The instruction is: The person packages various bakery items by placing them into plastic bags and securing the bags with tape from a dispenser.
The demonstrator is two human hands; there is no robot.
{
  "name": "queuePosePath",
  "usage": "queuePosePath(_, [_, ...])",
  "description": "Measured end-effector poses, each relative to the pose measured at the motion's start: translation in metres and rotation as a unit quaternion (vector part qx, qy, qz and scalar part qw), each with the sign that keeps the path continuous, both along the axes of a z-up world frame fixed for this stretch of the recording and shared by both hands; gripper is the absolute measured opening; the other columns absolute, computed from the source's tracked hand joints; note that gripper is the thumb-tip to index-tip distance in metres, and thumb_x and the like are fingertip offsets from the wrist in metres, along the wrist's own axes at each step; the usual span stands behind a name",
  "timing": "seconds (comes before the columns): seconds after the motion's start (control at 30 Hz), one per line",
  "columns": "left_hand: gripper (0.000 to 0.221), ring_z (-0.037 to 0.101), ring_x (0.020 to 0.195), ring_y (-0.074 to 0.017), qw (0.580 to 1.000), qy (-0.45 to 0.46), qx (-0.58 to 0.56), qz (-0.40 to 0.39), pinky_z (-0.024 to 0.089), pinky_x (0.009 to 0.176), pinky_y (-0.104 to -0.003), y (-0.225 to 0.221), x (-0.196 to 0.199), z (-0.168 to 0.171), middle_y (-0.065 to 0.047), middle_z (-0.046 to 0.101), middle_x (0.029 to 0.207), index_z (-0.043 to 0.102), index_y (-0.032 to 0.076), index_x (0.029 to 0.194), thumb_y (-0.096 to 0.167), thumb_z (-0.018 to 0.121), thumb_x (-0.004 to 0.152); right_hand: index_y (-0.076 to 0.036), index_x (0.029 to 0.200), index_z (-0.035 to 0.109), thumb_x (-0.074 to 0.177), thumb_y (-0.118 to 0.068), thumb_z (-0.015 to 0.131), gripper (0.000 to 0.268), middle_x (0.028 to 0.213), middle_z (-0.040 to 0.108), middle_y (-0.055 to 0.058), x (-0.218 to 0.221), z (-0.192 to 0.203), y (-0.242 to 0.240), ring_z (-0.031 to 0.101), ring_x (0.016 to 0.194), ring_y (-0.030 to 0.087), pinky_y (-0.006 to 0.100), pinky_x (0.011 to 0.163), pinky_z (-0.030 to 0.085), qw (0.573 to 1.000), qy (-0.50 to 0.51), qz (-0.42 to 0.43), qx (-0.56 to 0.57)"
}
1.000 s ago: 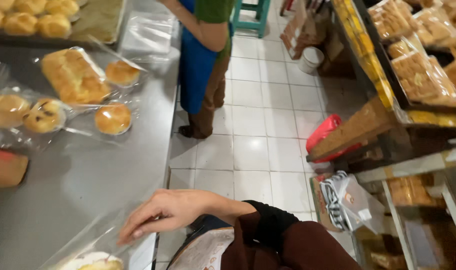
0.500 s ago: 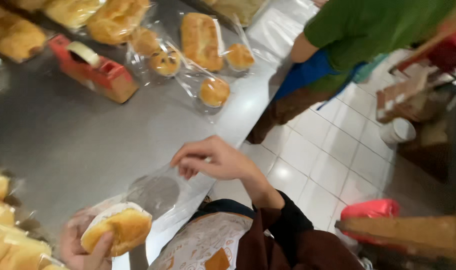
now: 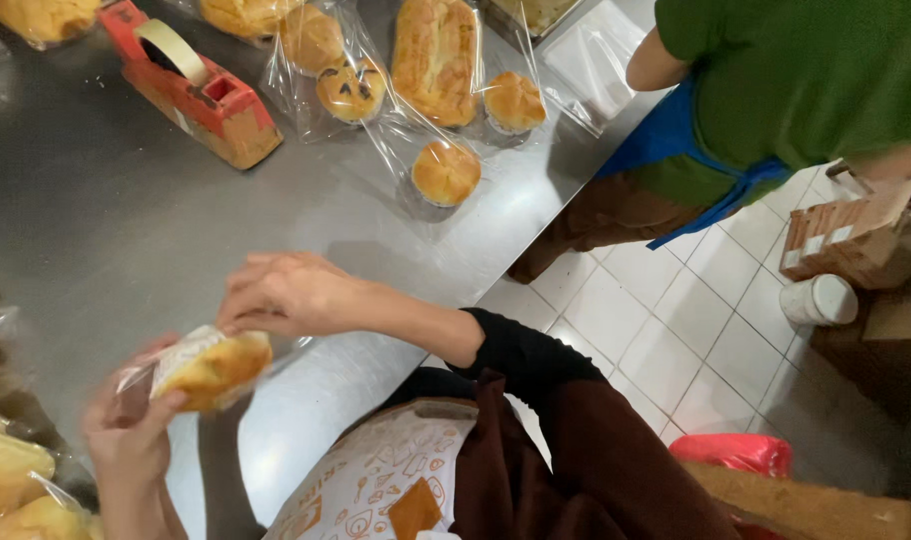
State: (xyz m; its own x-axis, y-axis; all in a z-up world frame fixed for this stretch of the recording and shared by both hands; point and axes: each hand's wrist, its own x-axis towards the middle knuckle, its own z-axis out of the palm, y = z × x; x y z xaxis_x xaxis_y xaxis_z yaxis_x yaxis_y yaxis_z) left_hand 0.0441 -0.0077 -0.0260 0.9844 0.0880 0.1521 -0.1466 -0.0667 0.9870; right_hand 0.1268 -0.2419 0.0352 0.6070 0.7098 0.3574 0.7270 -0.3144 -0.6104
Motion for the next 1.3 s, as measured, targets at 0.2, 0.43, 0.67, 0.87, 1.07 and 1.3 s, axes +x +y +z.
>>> queuePosePath(0.2, [0.004,0.053,0.097,-0.0255,0.977,-0.097,0.191,0.007,0.04,0.091,-0.037,0.007,0.013,0.002,-0.012,0.062,0.094,0.066,0.003,0.089,0.003,0.067,0.085,-0.022,0.092,0.062,0.09,-0.017,0.056,0.008,0.087,0.052,-0.004,0.01,-0.029,-0.017,0.048,0.077,0.017,0.027,0.066,0.037,0.946,-0.32,-0.049,0.028])
queuePosePath(0.43, [0.02,0.057,0.087,-0.0238,0.967,-0.161,0.193,-0.046,0.041,0.083,-0.035,-0.033,-0.005,-0.01,-0.004,0.068,0.103,0.072,0.017,0.094,0.022,0.074,0.075,-0.017,0.096,0.07,0.091,-0.024,0.057,0.016,0.09,0.064,0.003,0.001,-0.09,-0.054,0.059,0.076,0.023,0.032,0.067,0.047,0.983,-0.174,0.03,0.057])
queuePosePath(0.67, [0.008,0.051,0.07,-0.0164,0.976,-0.119,0.185,-0.006,0.04,0.073,-0.028,-0.024,-0.019,-0.028,0.0,0.067,0.073,0.073,0.016,0.089,0.019,0.066,0.084,-0.016,0.09,0.072,0.087,-0.018,0.061,0.012,0.083,0.069,0.002,-0.017,-0.064,-0.063,0.061,0.072,0.022,0.031,0.067,0.044,0.993,-0.107,0.055,0.005])
queuePosePath(0.87, [0.007,0.049,0.063,-0.0148,0.988,-0.015,0.138,0.07,0.041,0.067,-0.028,-0.022,-0.008,-0.025,-0.004,0.056,0.063,0.071,0.014,0.082,0.02,0.074,0.079,-0.016,0.086,0.071,0.082,-0.015,0.069,0.005,0.068,0.07,-0.002,-0.026,-0.059,-0.075,0.066,0.064,0.014,0.026,0.066,0.049,0.981,0.169,-0.096,0.005])
queuePosePath(1.07, [0.011,0.056,0.063,-0.0169,0.977,-0.034,0.188,0.094,0.041,0.068,-0.026,-0.037,0.01,-0.03,0.003,0.061,0.056,0.069,0.016,0.076,0.023,0.067,0.084,-0.011,0.078,0.068,0.089,-0.012,0.059,0.014,0.063,0.069,0.004,-0.033,-0.066,-0.077,0.067,0.063,0.016,0.027,0.065,0.05,0.949,0.284,-0.139,0.02])
queuePosePath(1.3, [0.015,0.054,0.081,-0.0189,0.978,-0.011,0.131,0.163,0.041,0.075,-0.029,-0.044,0.026,-0.041,-0.003,0.061,0.081,0.066,0.012,0.076,0.023,0.067,0.085,-0.004,0.072,0.063,0.086,-0.007,0.057,0.016,0.061,0.065,0.011,-0.039,-0.067,-0.067,0.064,0.058,0.018,0.031,0.06,0.053,0.865,0.438,-0.22,0.111])
